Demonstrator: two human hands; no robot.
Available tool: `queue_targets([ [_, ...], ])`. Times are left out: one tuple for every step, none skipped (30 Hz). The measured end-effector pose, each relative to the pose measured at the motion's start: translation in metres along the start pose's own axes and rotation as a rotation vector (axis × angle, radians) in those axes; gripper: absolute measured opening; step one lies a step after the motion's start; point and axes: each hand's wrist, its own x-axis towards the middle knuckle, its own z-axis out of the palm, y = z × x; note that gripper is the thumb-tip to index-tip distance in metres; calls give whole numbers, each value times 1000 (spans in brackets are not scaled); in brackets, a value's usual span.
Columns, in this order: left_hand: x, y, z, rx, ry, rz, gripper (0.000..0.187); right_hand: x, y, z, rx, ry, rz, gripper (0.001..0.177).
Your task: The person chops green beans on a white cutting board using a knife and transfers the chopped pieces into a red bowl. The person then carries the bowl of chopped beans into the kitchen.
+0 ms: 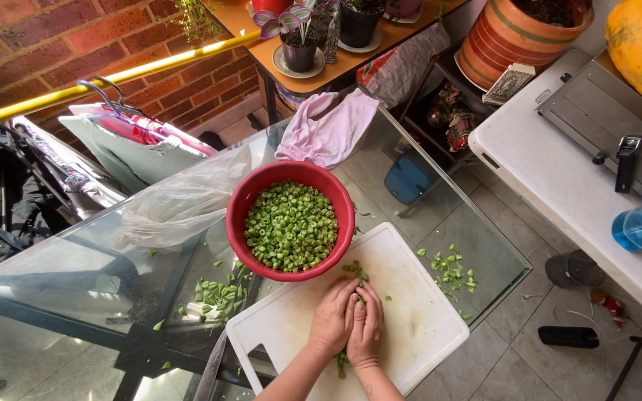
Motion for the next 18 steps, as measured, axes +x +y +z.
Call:
queue_targets([
  [0,2,3,-68,16,-18,31,-1,2,2,40,23,34,41],
  [2,3,7,-140,31,-35,28,-1,4,4,78,48,66,40],
  [5,4,11,-173,47,-57,27,0,7,6,115,73,98,39],
  [6,3,14,-203,61,-83,25,-1,11,7,190,81,150,39],
  [7,2,18,-234,76,-110,24,-1,15,8,265,89,203,39],
  [8,2,22,-268,87,-151,23,0,18,12,343,94,253,39],
  [8,3,26,-302,97,-192,23,1,20,14,393,126,288,39],
  [10,4,28,-335,113,-234,23,3,21,16,444,153,321,40],
  [12,4,30,-362,105,-289,23,4,22,17,496,180,355,40],
  [11,4,31,-390,100,-350,24,6,22,18,508,182,357,40],
  [11,3,33,-419,95,-411,25,9,22,19,521,183,360,40],
  [8,5,34,-449,108,-427,25,9,19,16,531,182,369,40],
  [8,8,34,-479,121,-443,25,9,14,13,536,174,378,41],
  [12,11,34,-509,138,-450,26,14,9,10,546,166,379,41],
  [16,16,33,-522,156,-434,25,20,2,7,555,158,380,41],
  [19,23,30,-531,180,-422,25,24,-8,2,599,150,397,41],
  [22,31,26,-540,205,-410,25,28,-18,-3,642,142,414,41],
  [29,38,20,-535,240,-396,25,39,-30,-3,689,124,425,40],
])
